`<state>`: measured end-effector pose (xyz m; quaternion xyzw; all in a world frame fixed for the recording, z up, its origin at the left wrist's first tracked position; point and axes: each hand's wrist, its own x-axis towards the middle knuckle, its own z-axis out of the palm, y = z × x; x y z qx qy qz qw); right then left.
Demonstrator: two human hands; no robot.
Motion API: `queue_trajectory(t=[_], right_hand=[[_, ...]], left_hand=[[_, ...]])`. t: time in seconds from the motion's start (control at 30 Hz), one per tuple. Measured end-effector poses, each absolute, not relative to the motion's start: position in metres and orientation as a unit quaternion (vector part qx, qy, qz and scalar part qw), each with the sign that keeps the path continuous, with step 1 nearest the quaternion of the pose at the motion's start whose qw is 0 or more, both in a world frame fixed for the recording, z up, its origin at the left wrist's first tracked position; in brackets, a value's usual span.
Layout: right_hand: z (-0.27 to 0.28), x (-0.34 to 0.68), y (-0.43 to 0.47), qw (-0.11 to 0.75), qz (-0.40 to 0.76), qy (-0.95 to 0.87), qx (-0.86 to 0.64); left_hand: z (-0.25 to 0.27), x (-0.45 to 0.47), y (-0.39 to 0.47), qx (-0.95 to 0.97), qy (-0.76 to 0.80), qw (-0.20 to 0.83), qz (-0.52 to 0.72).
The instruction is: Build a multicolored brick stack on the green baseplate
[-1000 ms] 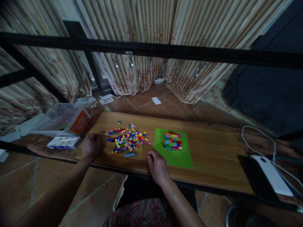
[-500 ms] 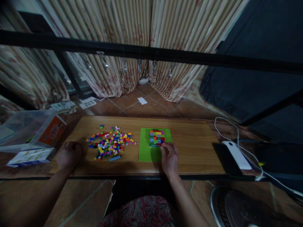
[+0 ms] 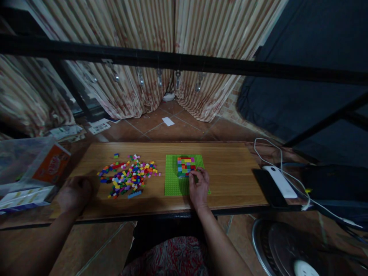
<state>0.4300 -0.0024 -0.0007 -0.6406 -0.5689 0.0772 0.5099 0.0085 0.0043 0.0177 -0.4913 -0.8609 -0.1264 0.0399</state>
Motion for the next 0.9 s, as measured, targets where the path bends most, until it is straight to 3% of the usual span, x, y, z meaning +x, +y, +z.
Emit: queue_trajectory(t=[0.33,0.6,0.9], right_hand=[[0.001,0.442,0.003,0.531,0.183,-0.555,-0.614],[0.006,0.443,0.005,0.516,0.204,-0.54,-0.633],[-0.002,0.438,0.015,0.579,0.278,-0.428,-0.636]], left_hand=[[0.014,0.006,0.007,-0.498,-0.859,0.059,-0.102],[0.008,0.002,0.008,-0.501,-0.855,0.082,-0.107],[0.007,0.002,0.008,-0.511,-0.847,0.098,-0.112]])
